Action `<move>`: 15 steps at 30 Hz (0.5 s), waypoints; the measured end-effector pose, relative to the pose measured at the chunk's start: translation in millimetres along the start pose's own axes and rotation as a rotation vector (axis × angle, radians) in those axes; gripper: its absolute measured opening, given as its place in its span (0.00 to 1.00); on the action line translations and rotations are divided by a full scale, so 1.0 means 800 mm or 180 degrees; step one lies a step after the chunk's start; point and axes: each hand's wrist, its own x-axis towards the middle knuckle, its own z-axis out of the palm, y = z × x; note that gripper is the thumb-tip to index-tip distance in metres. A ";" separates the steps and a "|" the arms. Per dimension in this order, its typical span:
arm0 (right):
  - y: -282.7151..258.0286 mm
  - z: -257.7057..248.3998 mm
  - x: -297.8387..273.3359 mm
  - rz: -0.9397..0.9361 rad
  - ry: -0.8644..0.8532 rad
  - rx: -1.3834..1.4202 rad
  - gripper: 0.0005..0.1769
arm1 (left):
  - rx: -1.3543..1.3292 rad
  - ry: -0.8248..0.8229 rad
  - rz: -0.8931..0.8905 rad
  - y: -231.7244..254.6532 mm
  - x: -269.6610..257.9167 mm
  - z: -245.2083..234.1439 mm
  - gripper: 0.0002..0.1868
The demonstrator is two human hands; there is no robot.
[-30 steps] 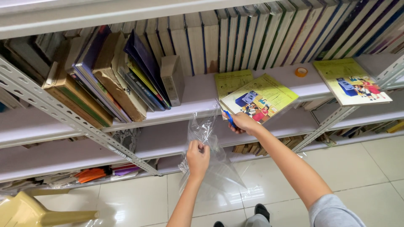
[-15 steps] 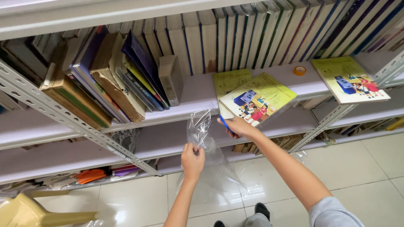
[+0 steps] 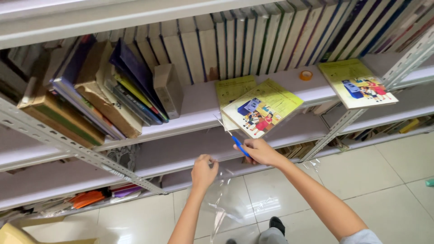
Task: The person wraps a book with a clear plastic sheet, using scissors to cut the plastic to size. They then use tape to secure the plastic cover around the book and place it on a shelf.
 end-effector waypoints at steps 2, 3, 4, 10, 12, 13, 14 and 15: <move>-0.011 -0.020 -0.020 0.0087 0.0208 -0.0034 0.25 | -0.0096 -0.0043 -0.0011 0.013 0.012 0.014 0.11; -0.016 -0.031 -0.031 0.0173 0.0394 -0.0065 0.23 | -0.0181 -0.0080 -0.0040 0.021 0.019 0.021 0.11; 0.005 -0.047 -0.029 0.0174 0.0421 -0.0067 0.23 | -0.0194 -0.0087 -0.0017 0.022 0.027 0.037 0.11; 0.093 -0.139 -0.041 0.0196 0.1424 0.0139 0.22 | -0.1397 -0.0536 -0.1058 0.056 0.071 0.115 0.21; 0.136 -0.171 -0.041 -0.0187 0.2042 0.0022 0.20 | -0.2710 -0.0902 -0.1994 0.077 0.083 0.127 0.22; 0.148 -0.187 -0.041 -0.0180 0.2062 0.0016 0.20 | -0.2717 -0.0922 -0.1986 0.077 0.089 0.137 0.22; 0.160 -0.204 -0.042 -0.0093 0.2256 -0.0275 0.20 | -0.2932 -0.0838 -0.2058 0.077 0.094 0.147 0.22; 0.172 -0.221 -0.042 -0.0005 0.2448 -0.0568 0.19 | -0.3146 -0.0753 -0.2131 0.076 0.100 0.157 0.23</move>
